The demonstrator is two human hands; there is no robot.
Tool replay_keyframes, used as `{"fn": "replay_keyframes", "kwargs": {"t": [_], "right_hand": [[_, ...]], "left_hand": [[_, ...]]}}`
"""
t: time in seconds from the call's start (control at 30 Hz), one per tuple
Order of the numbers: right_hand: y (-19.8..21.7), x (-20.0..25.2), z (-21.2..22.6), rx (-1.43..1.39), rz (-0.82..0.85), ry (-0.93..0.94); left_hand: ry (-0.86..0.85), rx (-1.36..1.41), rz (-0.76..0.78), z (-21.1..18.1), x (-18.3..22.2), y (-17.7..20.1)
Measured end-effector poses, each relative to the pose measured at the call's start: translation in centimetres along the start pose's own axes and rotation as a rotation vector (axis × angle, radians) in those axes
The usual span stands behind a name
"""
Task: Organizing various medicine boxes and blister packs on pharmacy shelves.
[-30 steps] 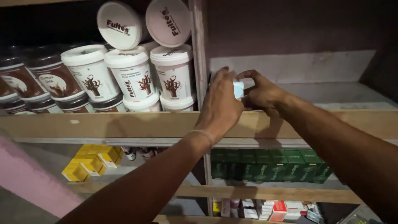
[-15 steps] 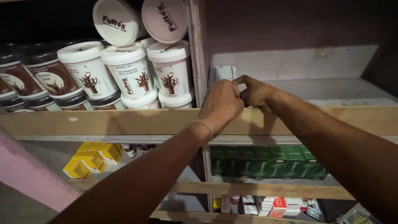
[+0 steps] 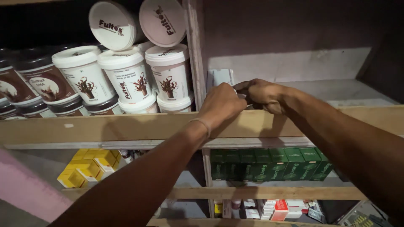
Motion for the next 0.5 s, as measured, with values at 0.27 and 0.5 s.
{"fn": "replay_keyframes", "kwargs": {"t": [0.27,0.5], "right_hand": [[2.8,2.8,0.3,-0.325,-0.440,0.441],[4.9,12.8,-4.6,-0.475,-0.516,0.440]], "left_hand": [[-0.194,0.218,-0.222,-1.5,1.0,1.5],[-0.195,0.795,-0.087,-6.4,1.4,-0.4]]}}
Point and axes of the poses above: each hand's wrist, its own x-axis away from the middle knuckle, its own y-axis out of the back of the hand, z = x × y, the point moved 6 cm from there along -x, towards the middle knuckle, and after that the axes turned 12 degrees about -y, right-handed, at the moved point
